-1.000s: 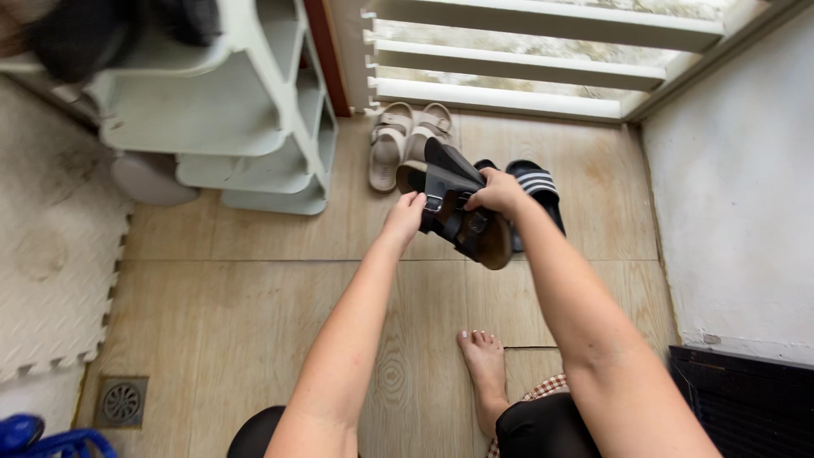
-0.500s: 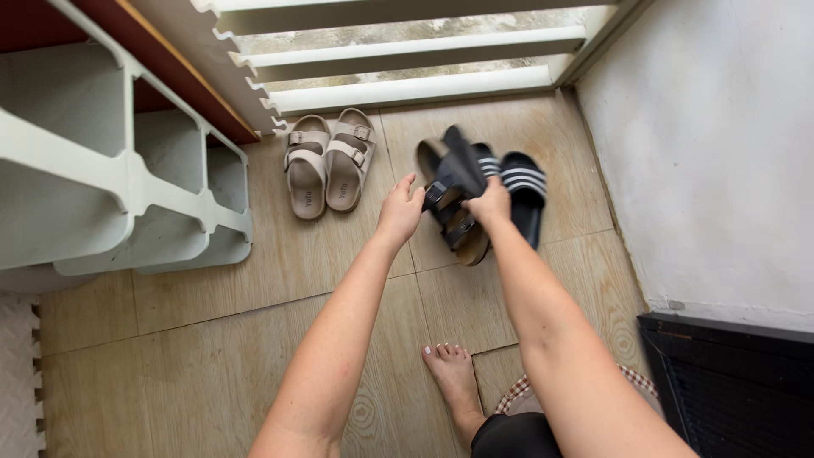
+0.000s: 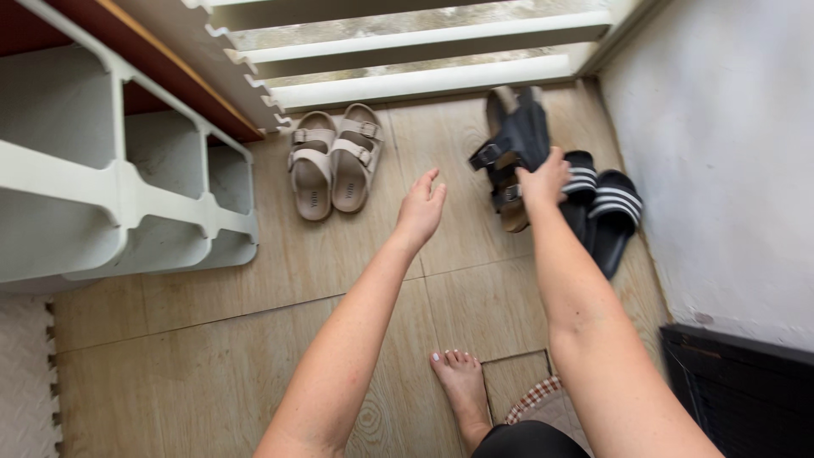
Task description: The person organizes several pairs of shoes and sandals on the floor and a plastic shoe rack. Then, using a handheld shower head, the person sprays water and wipes the shelves of the shoe rack to clean them.
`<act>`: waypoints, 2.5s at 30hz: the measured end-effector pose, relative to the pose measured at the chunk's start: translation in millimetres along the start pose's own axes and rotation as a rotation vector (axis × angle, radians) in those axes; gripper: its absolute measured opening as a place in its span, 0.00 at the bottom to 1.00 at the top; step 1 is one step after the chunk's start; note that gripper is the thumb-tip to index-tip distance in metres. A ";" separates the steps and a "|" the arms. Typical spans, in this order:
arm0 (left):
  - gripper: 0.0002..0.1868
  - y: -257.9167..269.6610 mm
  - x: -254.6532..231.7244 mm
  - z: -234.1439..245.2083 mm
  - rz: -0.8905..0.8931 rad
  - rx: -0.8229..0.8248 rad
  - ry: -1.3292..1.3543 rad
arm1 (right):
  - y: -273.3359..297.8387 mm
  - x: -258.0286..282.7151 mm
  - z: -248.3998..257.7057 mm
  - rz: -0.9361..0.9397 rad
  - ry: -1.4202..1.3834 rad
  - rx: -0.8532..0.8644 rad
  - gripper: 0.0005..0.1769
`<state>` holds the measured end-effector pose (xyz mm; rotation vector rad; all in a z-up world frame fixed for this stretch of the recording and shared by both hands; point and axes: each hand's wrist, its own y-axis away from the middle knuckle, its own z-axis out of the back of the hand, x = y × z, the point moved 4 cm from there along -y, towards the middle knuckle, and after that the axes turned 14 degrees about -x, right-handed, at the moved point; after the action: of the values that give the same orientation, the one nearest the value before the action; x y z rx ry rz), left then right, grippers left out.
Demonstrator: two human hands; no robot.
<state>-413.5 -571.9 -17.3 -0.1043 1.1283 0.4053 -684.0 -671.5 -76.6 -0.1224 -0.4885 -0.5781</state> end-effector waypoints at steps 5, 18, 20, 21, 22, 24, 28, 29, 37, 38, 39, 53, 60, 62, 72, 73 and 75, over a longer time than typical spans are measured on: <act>0.28 -5.1 11.5 26.1 0.065 -0.026 -0.034 | 1.5 35.4 12.7 0.248 0.428 0.033 0.55; 0.27 -50.0 116.5 106.8 0.029 -0.489 -0.110 | 243.2 235.0 -201.1 1.070 -0.378 0.901 0.26; 0.28 -44.6 126.3 128.6 0.078 -0.471 -0.128 | 264.0 255.2 -215.4 1.029 -0.051 0.625 0.34; 0.29 -44.1 128.0 137.8 0.101 -0.461 -0.136 | 260.9 258.3 -221.4 0.937 -0.070 0.642 0.35; 0.29 -45.2 128.0 145.5 0.109 -0.459 -0.140 | 252.7 258.5 -230.8 0.845 -0.088 0.658 0.37; 0.29 -40.2 130.2 156.4 0.135 -0.445 -0.149 | 237.8 242.8 -253.2 0.736 -0.225 0.582 0.34; 0.29 -49.4 125.3 148.3 0.116 -0.463 -0.109 | 206.7 198.8 -272.9 0.605 -0.475 0.236 0.25; 0.29 -52.5 121.8 141.2 0.105 -0.462 -0.117 | 201.9 185.2 -271.7 0.554 -0.485 0.166 0.26; 0.31 -38.3 71.6 80.9 0.146 -0.276 -0.023 | 97.1 96.2 -211.0 -0.199 -0.814 -0.053 0.23; 0.31 -35.3 64.9 74.5 0.145 -0.252 -0.017 | 78.6 84.6 -198.4 -0.203 -0.773 -0.035 0.23; 0.31 -31.6 60.1 70.0 0.146 -0.231 -0.013 | 64.5 79.5 -189.0 -0.082 -0.710 -0.004 0.23; 0.29 -5.4 46.1 170.5 0.111 -0.485 0.000 | 228.4 272.2 -85.7 1.012 -0.292 0.434 0.09; 0.17 83.0 16.0 353.8 0.101 -0.910 0.243 | 429.6 384.3 92.5 0.983 -0.339 0.872 0.11; 0.16 98.1 -6.5 406.4 -0.014 -0.988 0.377 | 465.9 411.0 130.4 1.010 -0.443 0.877 0.10; 0.16 159.3 -171.7 553.2 -0.742 -1.362 -0.165 | 524.4 490.8 307.5 1.412 -0.907 -0.127 0.20; 0.17 153.4 -180.3 555.4 -0.649 -1.293 -0.213 | 519.9 508.4 303.0 1.293 -0.883 -0.058 0.24; 0.19 139.5 -189.9 553.7 -0.468 -1.148 -0.307 | 514.5 523.7 292.4 1.148 -0.817 -0.001 0.30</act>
<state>-59.6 -336.1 408.6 -1.2437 0.4261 0.5767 -138.7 -429.9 441.9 -0.6026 -1.0819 0.6453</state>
